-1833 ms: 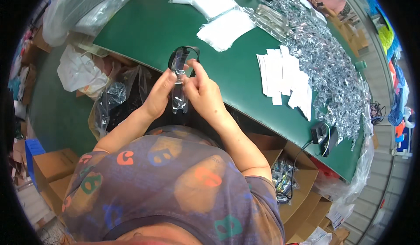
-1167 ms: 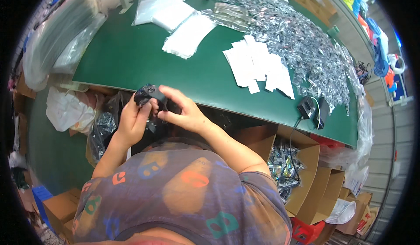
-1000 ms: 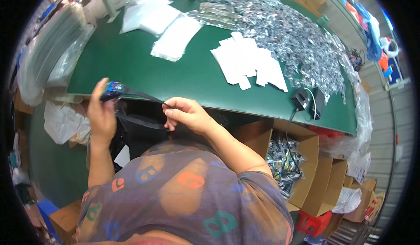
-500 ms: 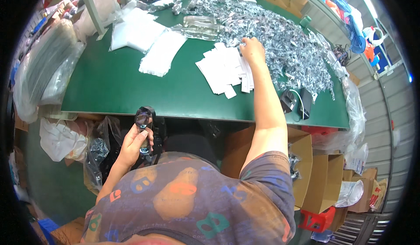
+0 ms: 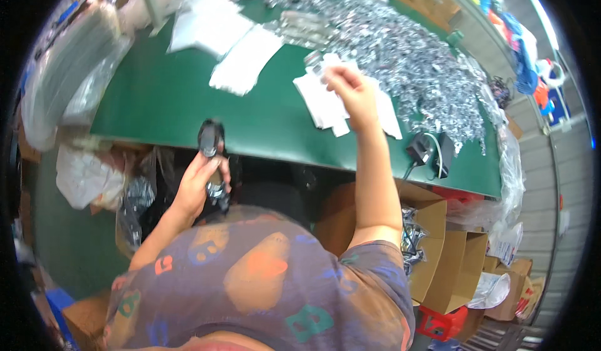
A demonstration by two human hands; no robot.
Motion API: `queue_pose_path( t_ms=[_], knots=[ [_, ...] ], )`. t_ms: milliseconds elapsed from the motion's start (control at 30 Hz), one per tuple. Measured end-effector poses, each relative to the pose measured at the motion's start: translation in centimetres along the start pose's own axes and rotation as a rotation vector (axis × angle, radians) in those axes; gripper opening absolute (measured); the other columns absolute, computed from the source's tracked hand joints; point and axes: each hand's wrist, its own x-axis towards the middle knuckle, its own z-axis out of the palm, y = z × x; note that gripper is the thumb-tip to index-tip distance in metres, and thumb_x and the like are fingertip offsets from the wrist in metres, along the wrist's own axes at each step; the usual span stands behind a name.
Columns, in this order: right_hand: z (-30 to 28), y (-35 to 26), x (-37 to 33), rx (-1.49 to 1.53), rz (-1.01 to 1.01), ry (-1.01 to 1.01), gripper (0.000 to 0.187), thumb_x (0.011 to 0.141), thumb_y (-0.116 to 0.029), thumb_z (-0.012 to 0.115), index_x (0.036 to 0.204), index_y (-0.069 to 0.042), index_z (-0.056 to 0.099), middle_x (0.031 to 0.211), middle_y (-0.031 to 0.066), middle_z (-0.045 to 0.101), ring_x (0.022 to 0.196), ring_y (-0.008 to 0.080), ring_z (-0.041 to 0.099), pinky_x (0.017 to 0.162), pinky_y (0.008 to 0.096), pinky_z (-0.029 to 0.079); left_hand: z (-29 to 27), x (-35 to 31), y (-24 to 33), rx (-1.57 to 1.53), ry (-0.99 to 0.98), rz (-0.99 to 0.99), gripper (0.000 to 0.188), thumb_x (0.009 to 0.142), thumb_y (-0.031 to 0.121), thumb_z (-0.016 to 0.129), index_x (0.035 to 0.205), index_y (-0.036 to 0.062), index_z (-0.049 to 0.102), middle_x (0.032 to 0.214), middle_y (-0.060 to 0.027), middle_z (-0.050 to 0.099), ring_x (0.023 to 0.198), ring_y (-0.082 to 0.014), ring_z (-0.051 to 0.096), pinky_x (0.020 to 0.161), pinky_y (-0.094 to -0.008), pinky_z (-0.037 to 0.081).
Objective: Packaging swimming goggles into small plastic bags.
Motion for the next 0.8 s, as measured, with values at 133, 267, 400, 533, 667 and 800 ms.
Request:
queue_pose_path(
  t_ms=[133,267,400,533,667,800],
  knots=[
    [11.8,-4.2,-10.6,-0.514,-0.375,-0.350,0.010,0.083,-0.010,0.078,0.086,-0.009,0.069,0.076,0.0025,0.060,0.069,0.0171,0.058,0.074,0.0309,0.044,1.9,0.7,-0.3,-0.099,0.094,0.002,0.035,0.108,0.018,0.052,0.141,0.0064,0.052,0.106,-0.0073,0.066,0.093,-0.0161,0.066,0.081,-0.0338,0.056],
    [15.0,-1.8,-12.7,-0.665,-0.326,-0.297,0.008,0.080,-0.013,0.076,0.081,-0.012,0.068,0.070,-0.0020,0.058,0.066,0.0197,0.057,0.074,0.0354,0.040,0.8,1.5,-1.0,-0.313,0.005,-0.105,0.035,0.109,0.025,0.054,0.139,0.0069,0.052,0.117,-0.0035,0.066,0.109,-0.0140,0.065,0.096,-0.0332,0.052],
    [14.7,-1.4,-12.4,-0.818,-0.342,-0.358,0.006,0.083,-0.015,0.073,0.083,-0.010,0.069,0.072,0.0000,0.061,0.069,0.0228,0.060,0.077,0.0375,0.041,2.0,0.2,-0.3,-0.011,-0.050,-0.082,0.039,0.106,0.023,0.060,0.139,0.0094,0.045,0.120,-0.0043,0.061,0.102,-0.0125,0.063,0.089,-0.0330,0.055],
    [12.4,-2.3,-11.8,-0.599,-0.150,-0.574,0.014,0.089,-0.017,0.072,0.099,-0.007,0.074,0.085,0.0067,0.069,0.080,0.0247,0.066,0.081,0.0374,0.048,1.2,-0.3,-1.5,-0.159,-0.053,-0.140,0.036,0.105,0.013,0.053,0.140,0.0065,0.044,0.122,-0.0089,0.061,0.109,-0.0205,0.066,0.082,-0.0405,0.063],
    [5.2,0.4,-9.6,-0.810,-0.265,0.045,0.017,0.098,-0.013,0.068,0.111,-0.005,0.074,0.099,0.0109,0.073,0.089,0.0250,0.071,0.079,0.0333,0.055,1.1,-0.9,-0.6,-0.199,-0.094,-0.140,0.035,0.104,0.008,0.048,0.139,0.0060,0.046,0.119,-0.0110,0.060,0.105,-0.0222,0.065,0.079,-0.0431,0.064],
    [-1.0,3.7,-7.3,-0.973,-0.146,0.316,0.015,0.096,-0.018,0.069,0.104,-0.008,0.076,0.087,0.0117,0.067,0.078,0.0315,0.068,0.071,0.0396,0.053,1.1,-0.5,-0.5,-0.185,-0.162,-0.200,0.033,0.104,0.009,0.050,0.137,0.0061,0.046,0.120,-0.0105,0.061,0.106,-0.0209,0.065,0.079,-0.0426,0.064]
  ],
)
